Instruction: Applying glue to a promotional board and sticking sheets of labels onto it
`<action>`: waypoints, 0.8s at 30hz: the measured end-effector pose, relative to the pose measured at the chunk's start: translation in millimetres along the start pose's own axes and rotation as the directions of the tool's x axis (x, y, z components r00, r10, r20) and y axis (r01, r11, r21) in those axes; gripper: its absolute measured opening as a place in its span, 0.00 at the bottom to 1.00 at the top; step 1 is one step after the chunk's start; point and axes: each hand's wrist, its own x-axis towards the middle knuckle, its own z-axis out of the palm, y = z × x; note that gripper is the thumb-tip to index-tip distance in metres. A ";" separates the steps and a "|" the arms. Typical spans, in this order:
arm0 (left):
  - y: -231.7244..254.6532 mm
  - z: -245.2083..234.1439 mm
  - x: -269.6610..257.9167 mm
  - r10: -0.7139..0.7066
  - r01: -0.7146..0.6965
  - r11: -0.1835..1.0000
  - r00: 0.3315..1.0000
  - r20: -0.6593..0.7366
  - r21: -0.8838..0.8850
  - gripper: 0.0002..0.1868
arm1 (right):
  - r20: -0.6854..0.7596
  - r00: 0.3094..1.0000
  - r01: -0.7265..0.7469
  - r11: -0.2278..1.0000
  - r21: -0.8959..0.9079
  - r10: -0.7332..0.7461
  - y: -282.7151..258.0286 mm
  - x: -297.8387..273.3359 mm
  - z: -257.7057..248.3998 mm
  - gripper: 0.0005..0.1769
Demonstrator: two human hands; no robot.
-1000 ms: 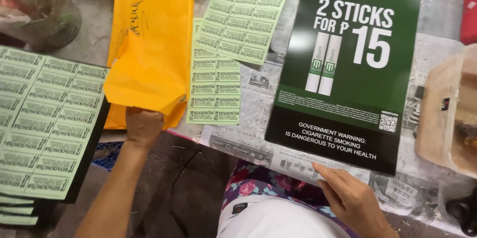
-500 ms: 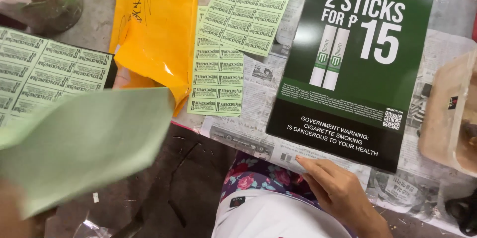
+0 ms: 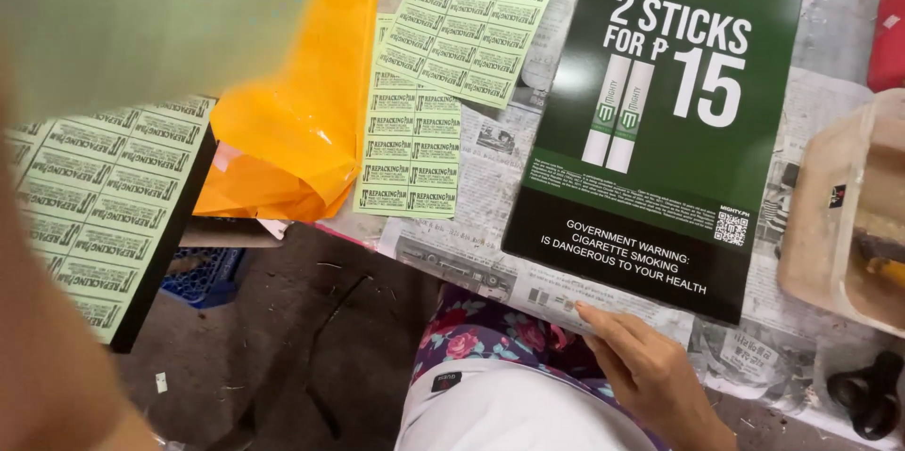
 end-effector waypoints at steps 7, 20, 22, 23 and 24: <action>50.9 -104.1 -35.4 -0.264 -0.080 -0.020 0.962 -0.072 -0.997 0.09 | 0.027 0.999 -0.039 0.999 -0.024 0.040 1.9 0.9 6.1 0.25; 153.8 -208.8 -158.6 0.142 0.214 -0.456 0.976 0.167 -0.864 0.04 | 0.097 0.995 0.032 0.997 0.068 -0.039 7.3 19.1 29.2 0.28; 147.7 -213.1 -159.6 0.163 0.186 -0.500 0.979 0.119 -0.846 0.05 | 0.107 0.993 0.042 0.997 0.067 -0.049 7.8 18.1 32.3 0.28; 145.5 -214.3 -159.8 0.178 0.194 -0.503 0.977 0.119 -0.842 0.04 | 0.101 0.994 0.039 0.997 0.067 -0.045 9.8 15.9 33.7 0.28; 143.3 -215.7 -160.0 0.193 0.203 -0.505 0.974 0.119 -0.839 0.04 | 0.095 0.995 0.035 0.997 0.067 -0.042 11.9 13.5 35.0 0.29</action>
